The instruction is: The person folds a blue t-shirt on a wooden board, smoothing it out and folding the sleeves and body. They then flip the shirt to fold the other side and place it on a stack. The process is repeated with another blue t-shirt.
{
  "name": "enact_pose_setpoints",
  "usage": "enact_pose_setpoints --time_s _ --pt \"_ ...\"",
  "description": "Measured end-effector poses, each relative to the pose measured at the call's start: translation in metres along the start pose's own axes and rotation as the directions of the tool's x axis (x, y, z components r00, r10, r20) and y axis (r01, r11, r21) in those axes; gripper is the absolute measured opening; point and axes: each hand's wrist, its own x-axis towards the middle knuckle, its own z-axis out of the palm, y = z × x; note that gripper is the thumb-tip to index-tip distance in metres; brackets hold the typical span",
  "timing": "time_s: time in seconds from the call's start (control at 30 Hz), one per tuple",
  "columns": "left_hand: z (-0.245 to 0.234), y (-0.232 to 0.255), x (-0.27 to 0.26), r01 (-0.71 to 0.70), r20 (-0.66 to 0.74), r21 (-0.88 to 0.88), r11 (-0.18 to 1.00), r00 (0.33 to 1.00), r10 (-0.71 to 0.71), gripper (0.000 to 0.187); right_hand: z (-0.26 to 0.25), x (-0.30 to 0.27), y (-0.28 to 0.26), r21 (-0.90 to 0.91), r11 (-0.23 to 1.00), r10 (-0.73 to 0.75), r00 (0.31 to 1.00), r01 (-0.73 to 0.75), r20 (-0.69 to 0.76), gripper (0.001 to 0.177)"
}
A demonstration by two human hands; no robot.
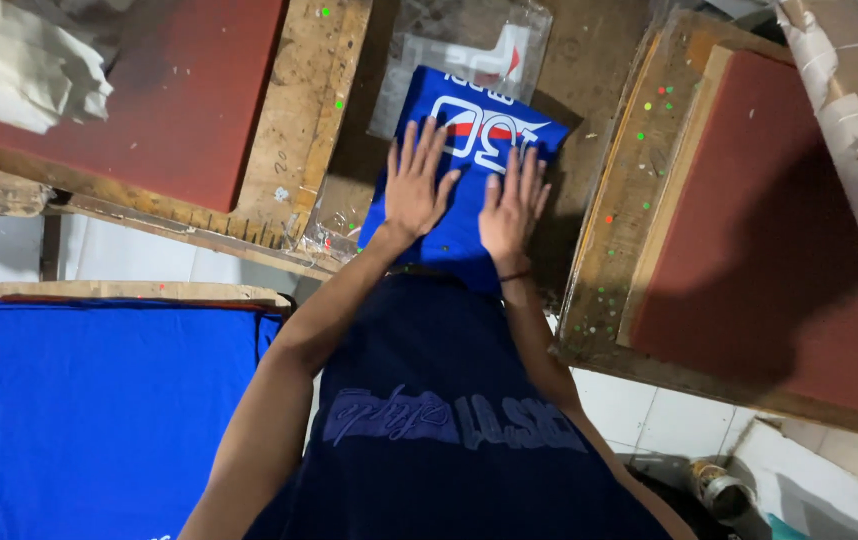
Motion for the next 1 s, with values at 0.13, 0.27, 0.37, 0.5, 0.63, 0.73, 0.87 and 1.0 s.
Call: enact_pose_setpoints --time_s 0.13,0.27,0.37,0.5,0.63,0.73,0.87,1.0 --pt "0.020 -0.021 0.003 0.130 0.283 -0.014 0.991 0.952 -0.121 0.067 0.003 0.000 -0.001 -0.037 0.996 0.089 0.986 -0.085 0.141 0.059" --pt "0.032 -0.036 0.000 0.153 0.317 -0.011 0.988 0.938 -0.142 0.068 0.002 0.001 0.002 0.012 0.992 0.123 0.973 -0.128 0.195 0.058" --pt "0.020 -0.030 -0.008 0.153 0.311 0.013 0.988 0.939 -0.149 0.070 0.006 -0.002 0.008 -0.025 0.991 0.136 0.967 -0.133 0.214 0.060" --pt "0.003 -0.026 -0.045 0.092 0.231 0.065 0.994 0.967 -0.105 0.066 -0.008 -0.029 -0.002 -0.067 0.993 0.112 0.954 -0.097 0.279 0.060" --pt "0.007 -0.063 -0.082 0.160 0.028 0.061 0.985 0.986 -0.162 0.061 -0.018 -0.049 -0.002 -0.103 0.991 0.112 0.949 -0.085 0.294 0.060" --pt "0.003 -0.083 -0.130 0.223 -0.146 0.008 0.975 0.965 -0.219 0.054 -0.011 -0.054 0.013 -0.150 0.982 0.157 0.926 -0.111 0.343 0.064" --pt "-0.020 -0.099 -0.233 0.273 -0.380 -0.112 0.956 0.877 -0.295 0.056 -0.002 -0.071 -0.001 -0.150 0.988 -0.009 0.981 0.039 0.195 0.060" --pt "-0.054 -0.097 -0.383 0.616 -0.536 -0.108 0.780 0.625 -0.568 0.061 0.013 -0.110 -0.038 0.173 0.835 -0.529 0.848 0.523 -0.009 0.051"
